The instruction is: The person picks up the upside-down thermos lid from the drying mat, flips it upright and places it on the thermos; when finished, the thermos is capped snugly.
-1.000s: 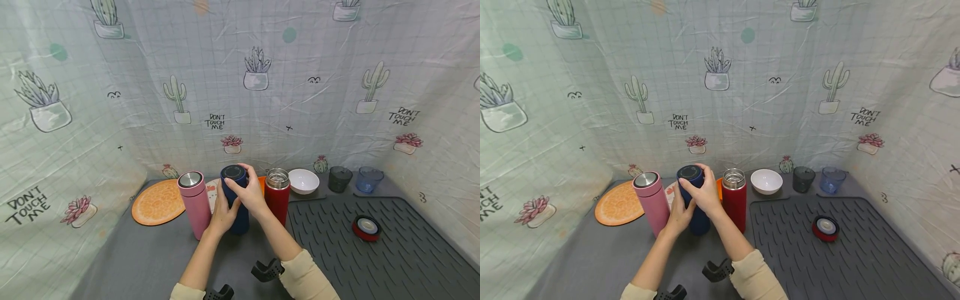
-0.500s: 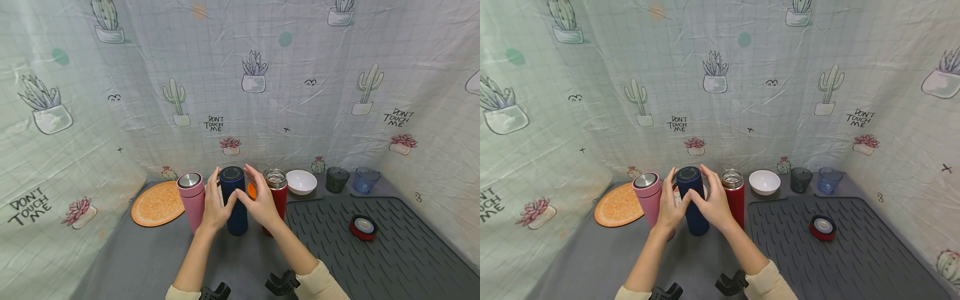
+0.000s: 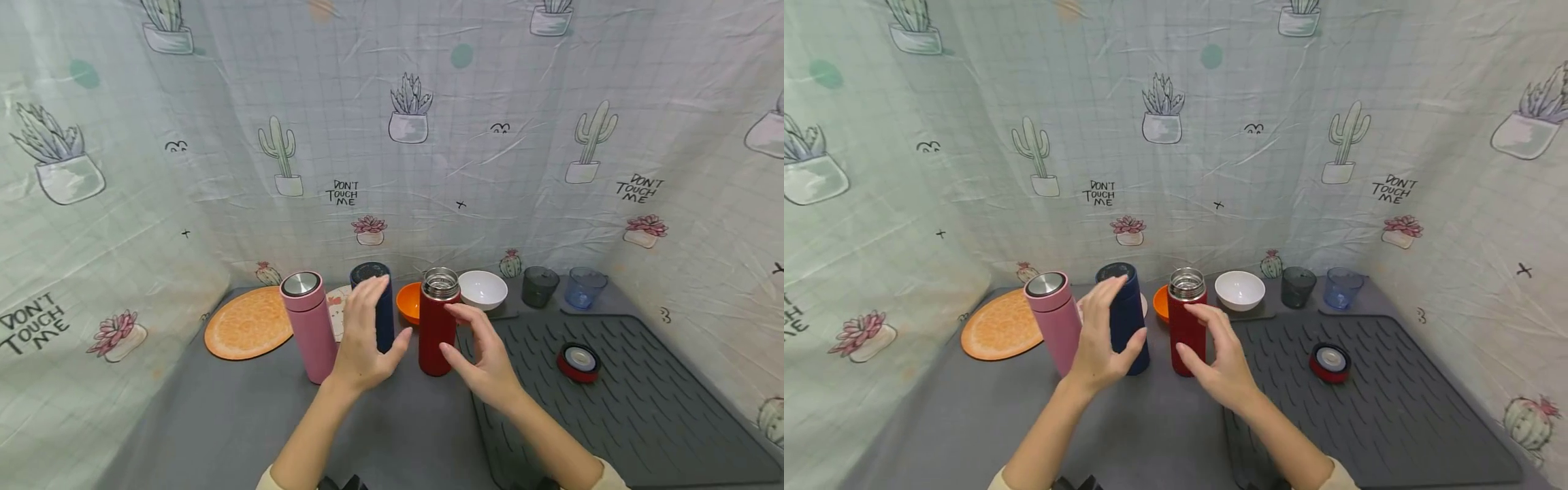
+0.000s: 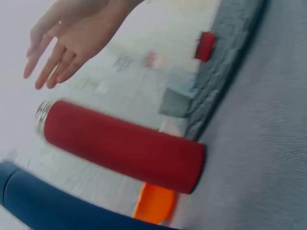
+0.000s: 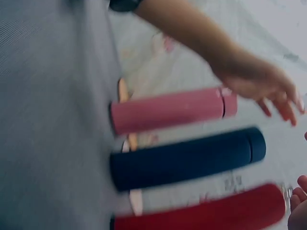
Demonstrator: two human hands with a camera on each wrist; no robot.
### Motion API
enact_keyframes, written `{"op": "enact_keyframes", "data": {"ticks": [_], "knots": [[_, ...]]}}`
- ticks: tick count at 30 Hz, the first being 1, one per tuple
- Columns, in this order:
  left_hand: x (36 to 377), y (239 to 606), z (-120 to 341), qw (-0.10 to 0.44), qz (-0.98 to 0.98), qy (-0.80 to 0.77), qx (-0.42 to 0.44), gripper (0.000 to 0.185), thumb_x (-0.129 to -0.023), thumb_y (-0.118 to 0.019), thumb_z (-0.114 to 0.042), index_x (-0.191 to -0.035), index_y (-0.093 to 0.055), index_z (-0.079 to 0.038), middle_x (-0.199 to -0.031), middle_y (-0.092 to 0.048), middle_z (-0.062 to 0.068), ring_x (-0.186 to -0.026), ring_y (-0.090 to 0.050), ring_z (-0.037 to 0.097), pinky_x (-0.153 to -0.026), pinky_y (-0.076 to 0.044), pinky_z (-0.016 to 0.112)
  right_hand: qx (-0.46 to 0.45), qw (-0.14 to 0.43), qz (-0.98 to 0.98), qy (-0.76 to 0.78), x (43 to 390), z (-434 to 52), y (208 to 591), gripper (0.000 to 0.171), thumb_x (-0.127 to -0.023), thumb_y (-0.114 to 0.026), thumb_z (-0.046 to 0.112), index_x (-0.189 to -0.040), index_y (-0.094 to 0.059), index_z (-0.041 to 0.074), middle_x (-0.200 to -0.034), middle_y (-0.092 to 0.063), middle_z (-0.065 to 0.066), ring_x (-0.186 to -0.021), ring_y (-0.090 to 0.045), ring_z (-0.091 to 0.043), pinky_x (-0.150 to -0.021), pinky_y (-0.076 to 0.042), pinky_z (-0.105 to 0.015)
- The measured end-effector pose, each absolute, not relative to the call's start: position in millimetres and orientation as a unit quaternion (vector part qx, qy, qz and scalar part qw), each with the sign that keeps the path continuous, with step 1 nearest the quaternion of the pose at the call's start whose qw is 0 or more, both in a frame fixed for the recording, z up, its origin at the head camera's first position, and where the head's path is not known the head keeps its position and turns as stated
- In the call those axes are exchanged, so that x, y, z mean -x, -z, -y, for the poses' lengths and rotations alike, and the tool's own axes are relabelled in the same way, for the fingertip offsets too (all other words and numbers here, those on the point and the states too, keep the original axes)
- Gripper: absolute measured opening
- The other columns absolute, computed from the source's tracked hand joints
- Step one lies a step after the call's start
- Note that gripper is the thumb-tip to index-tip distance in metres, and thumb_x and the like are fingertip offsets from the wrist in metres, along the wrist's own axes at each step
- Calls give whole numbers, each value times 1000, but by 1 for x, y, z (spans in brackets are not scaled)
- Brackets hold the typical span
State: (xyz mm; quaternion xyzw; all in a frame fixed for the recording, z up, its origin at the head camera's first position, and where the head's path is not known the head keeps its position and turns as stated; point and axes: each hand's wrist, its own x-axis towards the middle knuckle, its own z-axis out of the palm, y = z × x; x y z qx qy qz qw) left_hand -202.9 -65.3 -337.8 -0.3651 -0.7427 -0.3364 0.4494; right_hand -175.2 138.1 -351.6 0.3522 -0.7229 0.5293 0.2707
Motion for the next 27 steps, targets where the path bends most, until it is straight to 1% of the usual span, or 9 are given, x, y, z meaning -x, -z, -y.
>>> {"op": "enact_keyframes", "data": {"ticks": [3, 7, 11, 13, 14, 16, 18, 22, 27], "knots": [[192, 342, 60, 419, 751, 310, 405, 61, -89, -47, -40, -132, -40, 2, -133, -44, 13, -123, -38, 29, -101, -29, 43, -335, 288, 748, -496, 166, -157, 347, 58, -71, -65, -18, -124, -44, -11, -122, -45, -26, -114, -40, -21, -96, -32, -21], [179, 353, 60, 380, 758, 290, 444, 59, -88, -50, -37, -133, -41, -1, -134, -45, 10, -122, -41, 24, -100, -33, 41, -304, 304, 783, -449, 160, -182, 348, 58, -67, -67, -19, -121, -45, -13, -119, -45, -26, -114, -38, -16, -94, -29, -17], [171, 368, 65, 327, 777, 290, 453, 61, -84, -59, -35, -135, -41, -8, -136, -44, 4, -123, -41, 21, -99, -34, 39, -262, 312, 818, -407, 169, -217, 369, 65, -67, -72, -12, -127, -46, -3, -124, -45, -20, -116, -33, -12, -93, -26, -13], [169, 377, 68, 294, 796, 293, 441, 63, -81, -63, -35, -136, -41, -13, -137, -43, 2, -124, -40, 19, -99, -36, 39, -237, 305, 832, -398, 177, -236, 380, 68, -68, -73, -7, -129, -46, 2, -127, -43, -18, -117, -32, -18, -95, -27, -26], [169, 382, 69, 275, 807, 295, 432, 64, -80, -65, -36, -136, -41, -16, -137, -43, 1, -124, -40, 17, -98, -36, 40, -223, 301, 841, -390, 181, -245, 386, 69, -69, -74, -4, -131, -45, 4, -128, -42, -17, -117, -31, -21, -94, -29, -34], [168, 391, 72, 236, 827, 300, 414, 63, -80, -66, -38, -135, -42, -20, -137, -43, -1, -124, -39, 14, -97, -38, 42, -202, 296, 855, -376, 187, -262, 393, 69, -70, -75, 0, -131, -44, 5, -128, -40, -19, -115, -31, -30, -87, -28, -46], [167, 401, 75, 201, 841, 307, 397, 61, -81, -65, -41, -134, -43, -22, -137, -42, -2, -123, -40, 13, -95, -39, 43, -184, 294, 865, -362, 193, -277, 399, 69, -71, -76, 5, -131, -43, 2, -129, -37, -22, -114, -30, -38, -79, -25, -55], [167, 414, 79, 144, 851, 334, 379, 56, -84, -61, -43, -134, -44, -24, -138, -40, -4, -121, -43, 14, -91, -43, 44, -154, 285, 883, -340, 200, -302, 412, 74, -72, -77, 12, -133, -38, -2, -129, -32, -28, -114, -26, -46, -81, -19, -60], [170, 420, 79, 88, 844, 379, 369, 56, -85, -62, -37, -136, -41, -25, -137, -41, -2, -121, -44, 16, -91, -43, 45, -98, 244, 908, -325, 201, -324, 429, 80, -74, -76, 24, -133, -33, -8, -127, -30, -34, -113, -23, -51, -84, -13, -64]]}}
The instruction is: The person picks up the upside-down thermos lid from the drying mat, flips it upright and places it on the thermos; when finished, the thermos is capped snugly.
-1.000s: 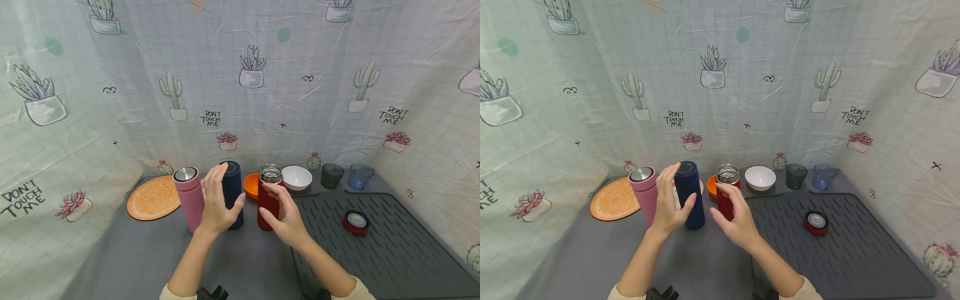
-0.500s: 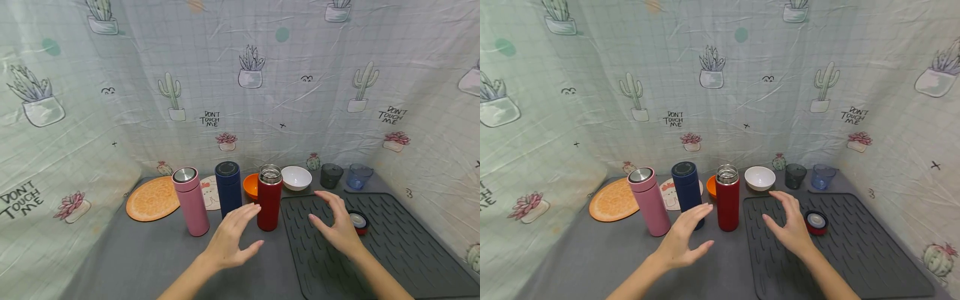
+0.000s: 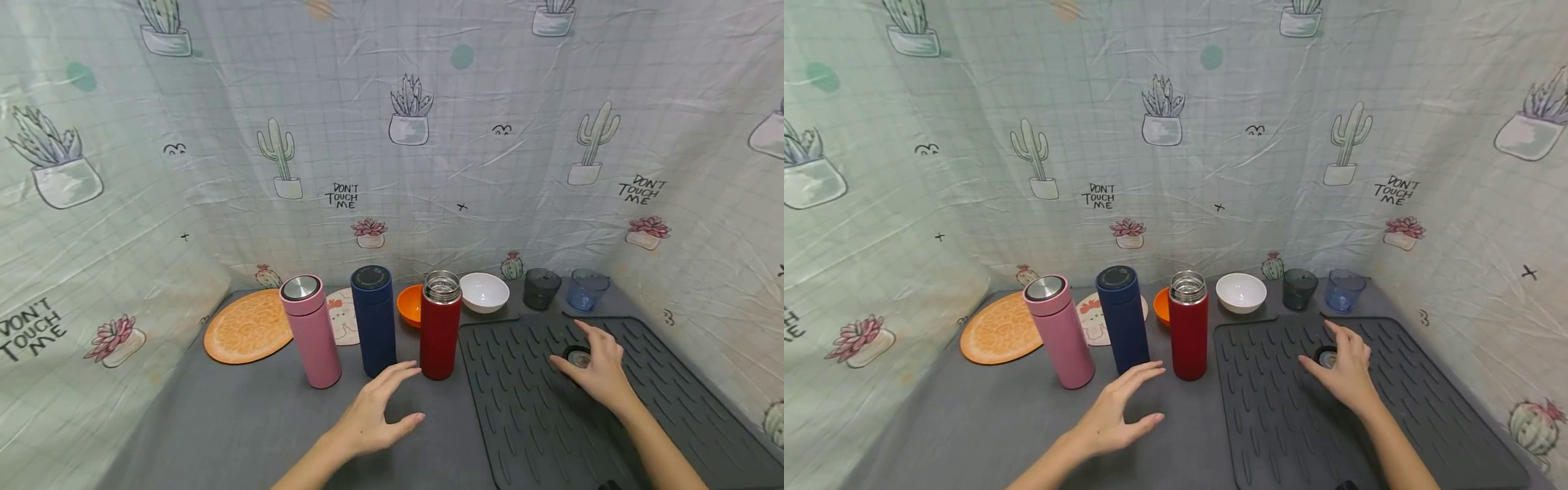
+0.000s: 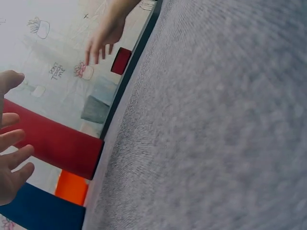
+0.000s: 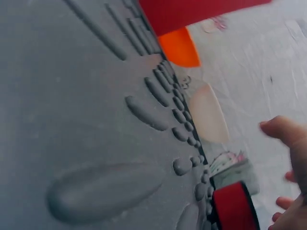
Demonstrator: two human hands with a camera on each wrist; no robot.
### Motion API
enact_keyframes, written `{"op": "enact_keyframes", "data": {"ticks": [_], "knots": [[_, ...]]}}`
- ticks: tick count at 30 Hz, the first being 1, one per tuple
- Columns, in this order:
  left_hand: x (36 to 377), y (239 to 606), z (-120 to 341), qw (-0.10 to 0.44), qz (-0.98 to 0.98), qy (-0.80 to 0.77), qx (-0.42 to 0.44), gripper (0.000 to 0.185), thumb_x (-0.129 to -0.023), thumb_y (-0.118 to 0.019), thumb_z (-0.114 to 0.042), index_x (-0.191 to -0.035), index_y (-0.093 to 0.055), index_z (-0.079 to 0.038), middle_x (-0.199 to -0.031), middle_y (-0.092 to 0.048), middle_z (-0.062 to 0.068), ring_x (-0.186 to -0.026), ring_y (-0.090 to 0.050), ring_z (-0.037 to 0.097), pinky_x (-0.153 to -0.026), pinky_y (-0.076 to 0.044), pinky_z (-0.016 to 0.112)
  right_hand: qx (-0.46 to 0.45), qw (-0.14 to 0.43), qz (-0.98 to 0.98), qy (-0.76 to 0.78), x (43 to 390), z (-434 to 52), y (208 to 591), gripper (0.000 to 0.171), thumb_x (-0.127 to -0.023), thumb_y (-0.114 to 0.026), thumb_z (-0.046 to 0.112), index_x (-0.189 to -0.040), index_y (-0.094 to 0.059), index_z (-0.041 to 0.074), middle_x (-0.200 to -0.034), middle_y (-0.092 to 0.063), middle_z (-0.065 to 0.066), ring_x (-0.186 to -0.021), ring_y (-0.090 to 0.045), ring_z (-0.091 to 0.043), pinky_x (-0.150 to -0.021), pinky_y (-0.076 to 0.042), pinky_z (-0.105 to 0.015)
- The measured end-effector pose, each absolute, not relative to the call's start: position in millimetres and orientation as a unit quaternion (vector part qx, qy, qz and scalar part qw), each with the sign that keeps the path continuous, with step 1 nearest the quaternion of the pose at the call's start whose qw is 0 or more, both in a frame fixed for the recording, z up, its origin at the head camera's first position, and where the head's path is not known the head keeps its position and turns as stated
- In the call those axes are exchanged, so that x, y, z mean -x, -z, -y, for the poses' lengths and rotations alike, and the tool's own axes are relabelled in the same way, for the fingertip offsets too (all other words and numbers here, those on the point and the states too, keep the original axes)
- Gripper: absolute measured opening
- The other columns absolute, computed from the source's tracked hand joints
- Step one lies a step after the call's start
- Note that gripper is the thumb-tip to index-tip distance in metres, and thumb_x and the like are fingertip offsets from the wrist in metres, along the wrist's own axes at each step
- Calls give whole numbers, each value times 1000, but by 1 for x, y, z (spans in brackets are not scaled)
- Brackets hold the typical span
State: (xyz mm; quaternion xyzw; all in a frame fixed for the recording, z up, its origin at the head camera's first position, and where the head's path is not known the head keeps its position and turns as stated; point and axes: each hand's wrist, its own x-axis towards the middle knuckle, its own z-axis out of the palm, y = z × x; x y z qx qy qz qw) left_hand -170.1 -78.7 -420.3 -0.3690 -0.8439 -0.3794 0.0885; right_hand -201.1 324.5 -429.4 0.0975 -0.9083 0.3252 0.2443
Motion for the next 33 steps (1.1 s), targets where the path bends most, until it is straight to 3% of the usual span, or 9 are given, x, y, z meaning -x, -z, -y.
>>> {"op": "enact_keyframes", "data": {"ticks": [8, 15, 25, 33], "knots": [[172, 426, 78, 58, 833, 422, 354, 53, -87, -59, -39, -136, -42, -23, -128, -51, -5, -117, -48, 20, -92, -42, 44, -28, 166, 939, -298, 199, -341, 450, 81, -77, -73, 28, -129, -30, -18, -116, -35, -43, -100, -31, -53, -72, -26, -56], [173, 428, 77, 42, 826, 453, 333, 51, -85, -63, -37, -131, -45, -26, -122, -54, -10, -112, -51, 18, -93, -42, 40, 11, 125, 949, -289, 200, -346, 452, 84, -79, -70, 33, -128, -27, -21, -113, -40, -46, -99, -36, -58, -73, -34, -61], [173, 429, 80, 31, 811, 488, 321, 47, -83, -67, -27, -127, -51, -18, -117, -56, -7, -107, -53, 22, -87, -47, 40, 17, 156, 938, -310, 195, -317, 442, 83, -79, -70, 36, -132, -30, -13, -119, -42, -39, -100, -46, -53, -73, -41, -60], [171, 424, 81, 32, 795, 514, 321, 44, -84, -66, -29, -125, -51, -24, -113, -57, -7, -99, -57, 23, -81, -50, 39, -43, 168, 921, -349, 189, -267, 420, 78, -78, -72, 35, -134, -34, -3, -119, -47, -33, -99, -53, -45, -73, -45, -55]]}}
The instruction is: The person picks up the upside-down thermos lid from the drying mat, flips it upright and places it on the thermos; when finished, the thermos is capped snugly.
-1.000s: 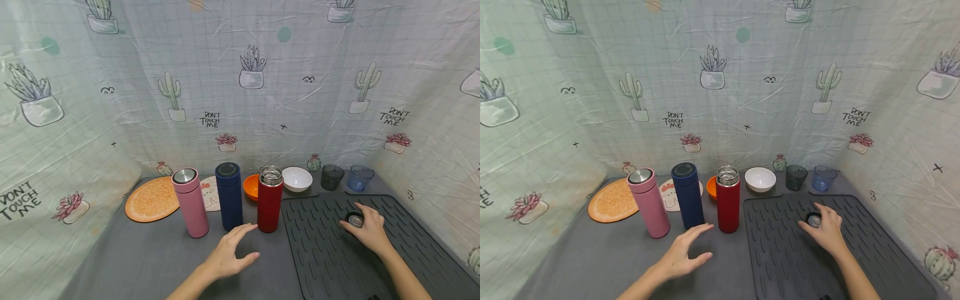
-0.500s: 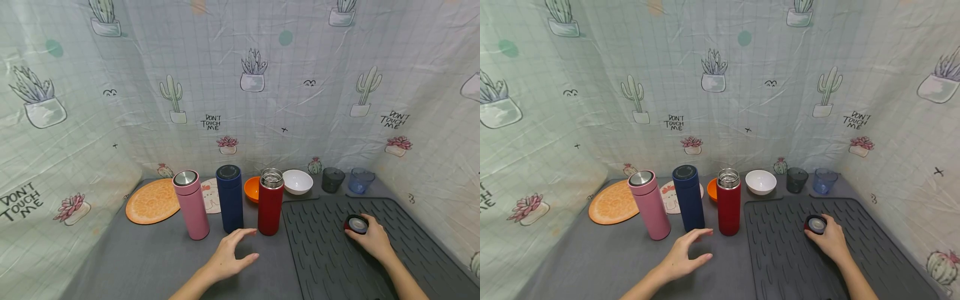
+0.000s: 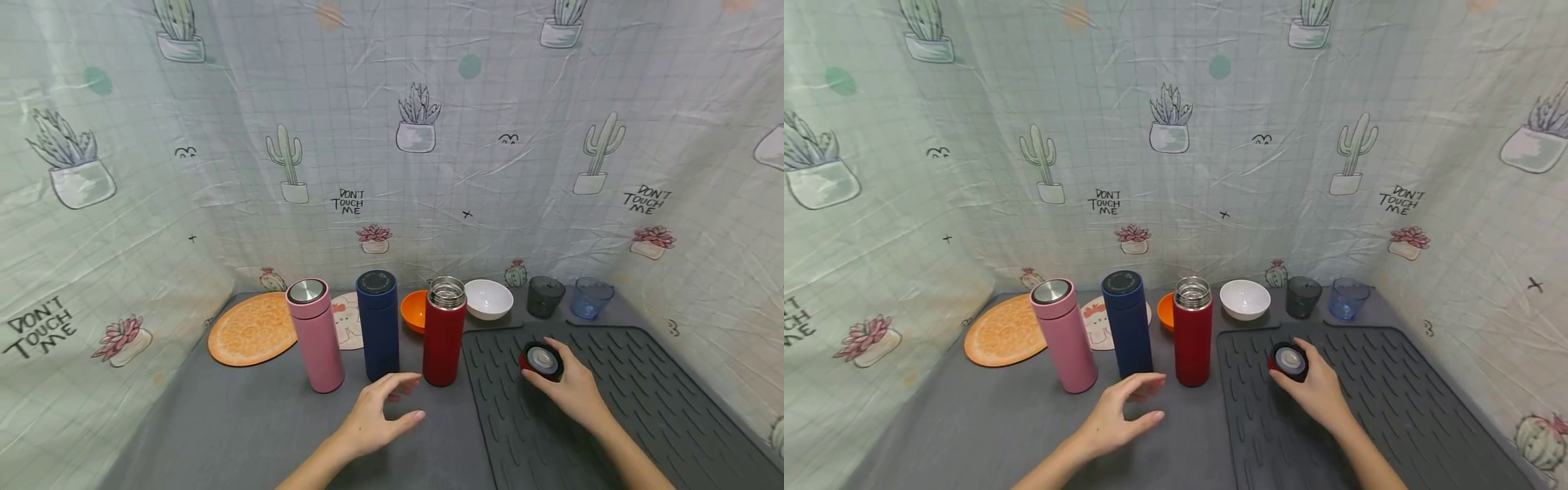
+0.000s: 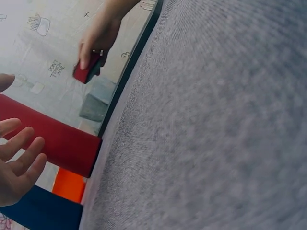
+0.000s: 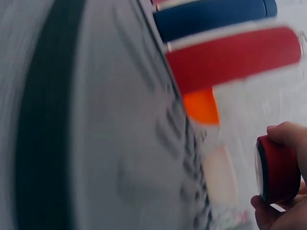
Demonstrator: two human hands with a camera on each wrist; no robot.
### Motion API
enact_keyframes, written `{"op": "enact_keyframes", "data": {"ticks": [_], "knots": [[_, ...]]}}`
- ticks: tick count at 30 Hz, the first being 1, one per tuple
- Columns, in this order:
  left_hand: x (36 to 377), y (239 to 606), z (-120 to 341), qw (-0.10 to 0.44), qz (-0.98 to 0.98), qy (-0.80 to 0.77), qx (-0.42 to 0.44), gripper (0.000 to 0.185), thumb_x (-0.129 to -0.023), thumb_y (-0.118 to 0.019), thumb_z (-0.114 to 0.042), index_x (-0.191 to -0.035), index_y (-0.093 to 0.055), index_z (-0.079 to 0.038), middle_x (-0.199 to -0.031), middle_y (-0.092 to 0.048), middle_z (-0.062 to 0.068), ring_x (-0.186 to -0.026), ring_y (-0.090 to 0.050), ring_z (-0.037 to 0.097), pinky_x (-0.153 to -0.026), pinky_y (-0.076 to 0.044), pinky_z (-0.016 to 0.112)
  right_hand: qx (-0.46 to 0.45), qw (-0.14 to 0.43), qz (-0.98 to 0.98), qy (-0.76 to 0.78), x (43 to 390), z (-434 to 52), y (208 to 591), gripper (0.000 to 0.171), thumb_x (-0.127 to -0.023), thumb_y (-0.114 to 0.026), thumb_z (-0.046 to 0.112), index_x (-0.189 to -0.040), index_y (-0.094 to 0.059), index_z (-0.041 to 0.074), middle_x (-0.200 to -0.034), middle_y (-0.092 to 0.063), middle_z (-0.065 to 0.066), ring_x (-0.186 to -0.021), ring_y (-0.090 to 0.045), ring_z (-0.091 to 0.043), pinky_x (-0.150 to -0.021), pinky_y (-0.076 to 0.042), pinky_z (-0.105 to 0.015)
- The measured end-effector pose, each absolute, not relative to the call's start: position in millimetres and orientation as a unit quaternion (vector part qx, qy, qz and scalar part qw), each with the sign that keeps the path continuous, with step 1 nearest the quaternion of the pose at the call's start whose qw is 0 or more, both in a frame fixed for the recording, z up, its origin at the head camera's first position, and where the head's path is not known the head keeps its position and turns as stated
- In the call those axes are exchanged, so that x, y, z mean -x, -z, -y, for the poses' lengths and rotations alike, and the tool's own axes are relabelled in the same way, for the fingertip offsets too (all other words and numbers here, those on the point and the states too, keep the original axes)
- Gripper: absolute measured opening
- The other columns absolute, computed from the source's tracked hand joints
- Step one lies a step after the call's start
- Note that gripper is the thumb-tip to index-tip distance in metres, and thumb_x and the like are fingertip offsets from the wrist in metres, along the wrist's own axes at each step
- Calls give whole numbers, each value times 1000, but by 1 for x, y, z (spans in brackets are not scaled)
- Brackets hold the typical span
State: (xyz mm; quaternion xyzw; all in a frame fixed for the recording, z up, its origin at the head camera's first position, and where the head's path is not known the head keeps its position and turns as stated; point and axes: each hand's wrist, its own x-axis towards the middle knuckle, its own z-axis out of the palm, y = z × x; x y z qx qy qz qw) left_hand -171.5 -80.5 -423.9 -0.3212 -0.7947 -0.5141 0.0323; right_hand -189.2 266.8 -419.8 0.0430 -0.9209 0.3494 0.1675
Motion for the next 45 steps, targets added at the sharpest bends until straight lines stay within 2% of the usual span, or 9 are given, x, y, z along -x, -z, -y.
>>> {"op": "enact_keyframes", "data": {"ticks": [6, 11, 17, 21, 24, 33, 38, 42, 45], "knots": [[171, 420, 80, 3, 782, 539, 312, 40, -86, -64, -24, -124, -52, -19, -107, -62, -2, -92, -62, 24, -79, -51, 37, -104, 197, 903, -368, 181, -235, 408, 74, -73, -78, 26, -131, -40, 1, -111, -56, -22, -93, -59, -33, -67, -49, -43], [168, 411, 79, -29, 783, 552, 285, 37, -89, -61, -19, -124, -52, -13, -106, -63, 3, -92, -62, 19, -79, -51, 33, -150, 206, 890, -377, 175, -213, 402, 74, -69, -81, 25, -130, -43, 7, -112, -58, -10, -95, -59, -23, -71, -49, -40], [155, 385, 77, -37, 784, 556, 274, 33, -89, -59, -14, -121, -53, -4, -104, -64, 10, -89, -62, 17, -77, -51, 29, -199, 191, 874, -400, 169, -187, 396, 74, -68, -82, 28, -129, -44, 13, -117, -57, -1, -100, -56, -14, -78, -49, -39], [162, 400, 78, -39, 779, 565, 270, 33, -90, -59, -20, -120, -55, -9, -103, -65, 9, -89, -63, 14, -77, -51, 29, -228, 173, 865, -413, 166, -168, 393, 74, -67, -82, 29, -128, -44, 12, -116, -56, 1, -99, -55, -12, -80, -49, -36], [170, 415, 79, -42, 772, 574, 272, 33, -90, -58, -23, -121, -56, -10, -102, -66, 8, -89, -63, 11, -76, -51, 28, -265, 172, 852, -417, 164, -154, 393, 73, -67, -82, 28, -128, -45, 11, -117, -55, 3, -99, -55, -11, -80, -49, -35], [161, 401, 74, -72, 772, 581, 247, 30, -90, -58, -19, -112, -58, 1, -96, -67, 9, -84, -64, 11, -72, -50, 21, -379, 193, 815, -393, 163, -123, 405, 75, -67, -82, 22, -130, -43, 12, -119, -52, -4, -101, -53, -15, -84, -48, -33], [152, 381, 73, -73, 768, 592, 234, 23, -88, -61, -16, -100, -60, 4, -93, -67, 13, -80, -65, 12, -68, -50, 20, -396, 177, 810, -395, 161, -115, 407, 75, -69, -80, 27, -132, -41, 16, -122, -50, -3, -105, -49, -12, -87, -47, -31], [147, 374, 74, -77, 766, 595, 232, 22, -87, -61, -16, -97, -58, 4, -91, -67, 14, -82, -65, 11, -67, -50, 20, -409, 177, 805, -392, 161, -113, 409, 75, -71, -79, 27, -133, -40, 13, -124, -48, -4, -107, -48, -14, -89, -45, -31], [147, 373, 75, -56, 774, 587, 232, 22, -86, -63, -15, -97, -58, 3, -91, -67, 14, -78, -65, 11, -67, -51, 21, -406, 168, 806, -395, 162, -113, 409, 76, -72, -78, 29, -135, -37, 14, -125, -47, -5, -108, -47, -16, -89, -45, -32]]}}
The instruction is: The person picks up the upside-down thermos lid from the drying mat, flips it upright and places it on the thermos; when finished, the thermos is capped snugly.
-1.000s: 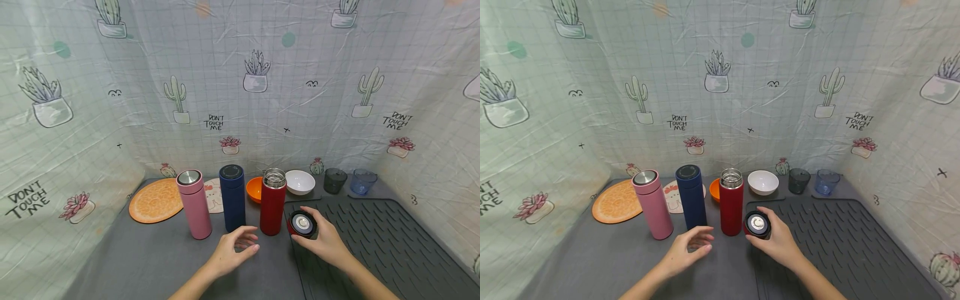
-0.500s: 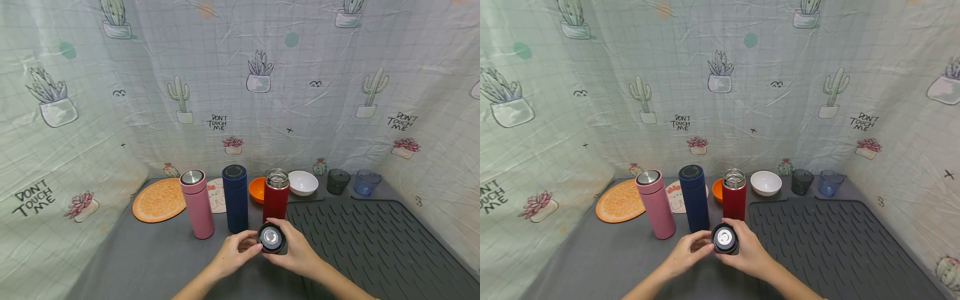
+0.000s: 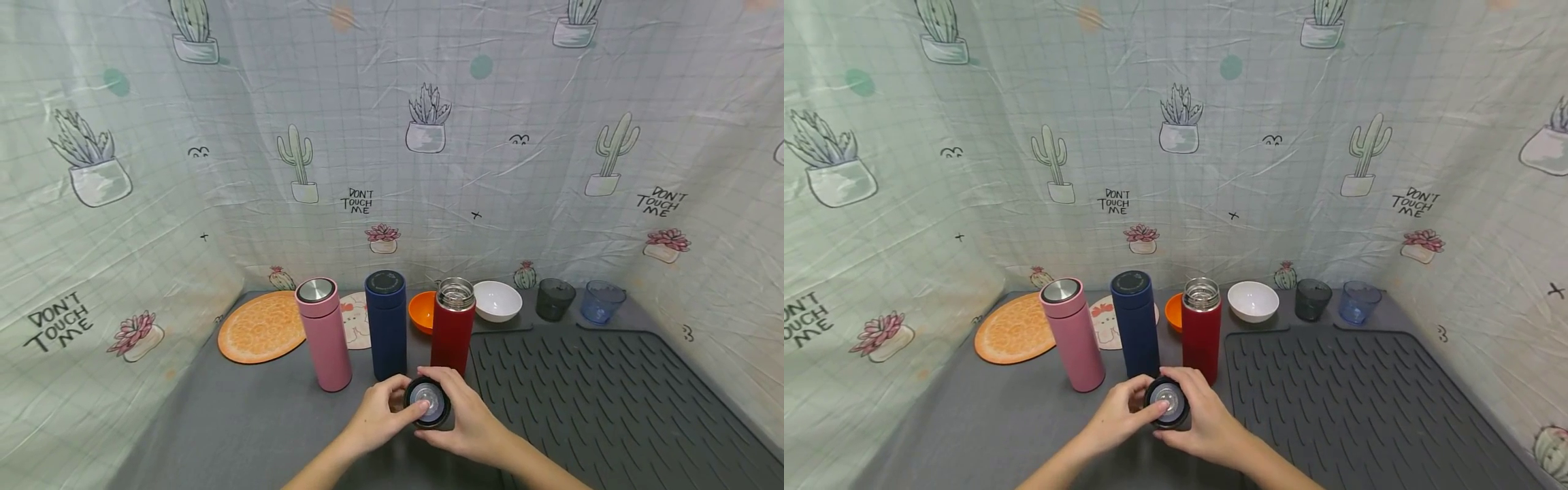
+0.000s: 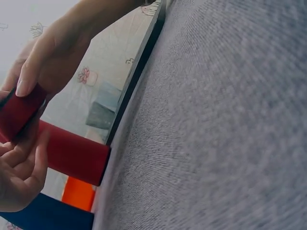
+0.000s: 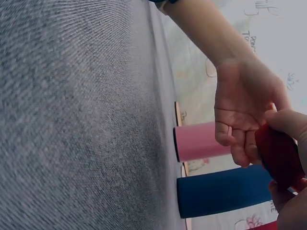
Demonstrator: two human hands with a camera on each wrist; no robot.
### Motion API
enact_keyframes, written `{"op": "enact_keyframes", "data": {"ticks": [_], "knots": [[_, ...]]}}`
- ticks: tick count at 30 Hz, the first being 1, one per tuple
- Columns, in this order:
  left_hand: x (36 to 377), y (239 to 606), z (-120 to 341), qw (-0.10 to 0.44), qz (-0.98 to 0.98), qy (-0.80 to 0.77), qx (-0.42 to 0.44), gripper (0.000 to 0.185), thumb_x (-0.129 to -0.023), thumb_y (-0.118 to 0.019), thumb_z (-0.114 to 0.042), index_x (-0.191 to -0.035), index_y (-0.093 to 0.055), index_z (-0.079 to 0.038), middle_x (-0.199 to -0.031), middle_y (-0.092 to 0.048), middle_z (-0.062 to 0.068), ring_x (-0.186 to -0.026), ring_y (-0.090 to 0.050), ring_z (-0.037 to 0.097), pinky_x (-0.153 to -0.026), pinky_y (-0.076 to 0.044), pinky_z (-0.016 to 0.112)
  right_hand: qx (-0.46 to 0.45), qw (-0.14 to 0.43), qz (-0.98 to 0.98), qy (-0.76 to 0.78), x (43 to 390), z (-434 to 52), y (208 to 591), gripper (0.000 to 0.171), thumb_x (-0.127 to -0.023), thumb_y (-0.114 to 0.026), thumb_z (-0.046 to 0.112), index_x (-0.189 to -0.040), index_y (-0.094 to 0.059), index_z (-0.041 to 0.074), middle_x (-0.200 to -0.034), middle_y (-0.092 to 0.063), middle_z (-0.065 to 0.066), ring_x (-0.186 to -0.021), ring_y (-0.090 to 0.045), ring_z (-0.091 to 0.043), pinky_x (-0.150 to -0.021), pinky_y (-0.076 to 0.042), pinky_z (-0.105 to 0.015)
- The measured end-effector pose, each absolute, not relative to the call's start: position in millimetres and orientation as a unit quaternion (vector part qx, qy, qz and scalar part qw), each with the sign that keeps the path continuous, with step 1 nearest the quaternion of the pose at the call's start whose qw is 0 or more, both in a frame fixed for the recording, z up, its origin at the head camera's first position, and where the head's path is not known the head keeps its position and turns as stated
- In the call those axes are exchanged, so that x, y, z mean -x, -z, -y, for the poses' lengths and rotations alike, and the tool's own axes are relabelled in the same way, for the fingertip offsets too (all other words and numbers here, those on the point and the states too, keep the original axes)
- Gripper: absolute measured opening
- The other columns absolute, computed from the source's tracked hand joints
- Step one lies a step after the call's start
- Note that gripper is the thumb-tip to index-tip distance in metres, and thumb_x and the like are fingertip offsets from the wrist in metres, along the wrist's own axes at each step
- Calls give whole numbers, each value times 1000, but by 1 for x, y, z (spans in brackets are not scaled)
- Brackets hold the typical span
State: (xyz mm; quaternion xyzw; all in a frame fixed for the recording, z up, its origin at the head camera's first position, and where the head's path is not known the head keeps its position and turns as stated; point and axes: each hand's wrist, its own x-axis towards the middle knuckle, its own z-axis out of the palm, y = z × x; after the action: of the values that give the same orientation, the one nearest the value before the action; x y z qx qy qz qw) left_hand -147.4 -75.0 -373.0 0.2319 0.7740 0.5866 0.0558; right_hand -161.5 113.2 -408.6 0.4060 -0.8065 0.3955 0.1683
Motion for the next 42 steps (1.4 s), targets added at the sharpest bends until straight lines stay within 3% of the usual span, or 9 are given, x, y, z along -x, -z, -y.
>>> {"op": "enact_keyframes", "data": {"ticks": [5, 9, 13, 18, 25, 32, 38, 42], "knots": [[147, 371, 77, 0, -790, -573, -218, 22, -83, -68, -14, -100, -58, -2, -87, -67, 9, -67, -59, 7, -62, -50, 22, -359, 124, 818, -432, 159, -115, 407, 80, -73, -77, 33, -138, -32, 24, -124, -46, 6, -106, -48, -12, -88, -46, -36], [146, 369, 78, -67, -795, -561, -224, 28, -79, -72, -10, -103, -59, -6, -87, -67, 3, -73, -59, 9, -63, -51, 29, -332, 67, 811, -476, 158, -118, 405, 79, -76, -75, 31, -140, -28, 26, -124, -46, 8, -108, -48, -14, -89, -45, -36], [144, 369, 78, -156, -786, -529, -280, 36, -71, -76, -1, -103, -60, -4, -91, -66, 4, -78, -60, 13, -65, -53, 33, -331, -23, 763, -554, 159, -121, 404, 72, -84, -67, 22, -142, -24, 22, -130, -43, -3, -115, -44, -18, -95, -40, -30], [146, 376, 76, -232, -752, -485, -381, 43, -65, -74, 13, -103, -60, -3, -99, -63, 9, -85, -60, 17, -69, -53, 27, -355, -109, 670, -643, 159, -122, 403, 65, -89, -55, 7, -143, -20, 12, -135, -30, -19, -121, -38, -22, -94, -41, -29], [159, 403, 76, -291, -716, -428, -469, 50, -63, -72, 15, -106, -61, -8, -109, -59, 8, -102, -55, 21, -88, -46, 28, -372, -92, 639, -667, 156, -119, 402, 66, -85, -57, 2, -141, -23, 8, -130, -32, -22, -115, -44, -25, -83, -49, -35], [164, 407, 75, -338, -685, -400, -505, 22, -87, -61, -5, -108, -60, -8, -115, -57, 10, -108, -53, 25, -90, -45, 31, -371, -75, 620, -687, 155, -117, 405, 65, -81, -62, -4, -136, -29, 4, -130, -37, -21, -112, -49, -26, -82, -48, -40], [166, 402, 74, -362, -667, -385, -525, 33, -76, -69, 4, -107, -60, -5, -114, -57, 12, -108, -54, 28, -90, -44, 32, -390, -29, 623, -677, 154, -116, 403, 65, -78, -65, -6, -134, -31, 0, -129, -39, -22, -109, -50, -28, -80, -48, -41], [168, 399, 75, -370, -672, -366, -527, 29, -79, -66, 3, -107, -60, -3, -114, -58, 12, -109, -53, 28, -92, -44, 33, -379, -12, 641, -667, 155, -117, 400, 66, -77, -68, -4, -133, -34, 1, -130, -40, -20, -108, -50, -28, -81, -47, -44]]}}
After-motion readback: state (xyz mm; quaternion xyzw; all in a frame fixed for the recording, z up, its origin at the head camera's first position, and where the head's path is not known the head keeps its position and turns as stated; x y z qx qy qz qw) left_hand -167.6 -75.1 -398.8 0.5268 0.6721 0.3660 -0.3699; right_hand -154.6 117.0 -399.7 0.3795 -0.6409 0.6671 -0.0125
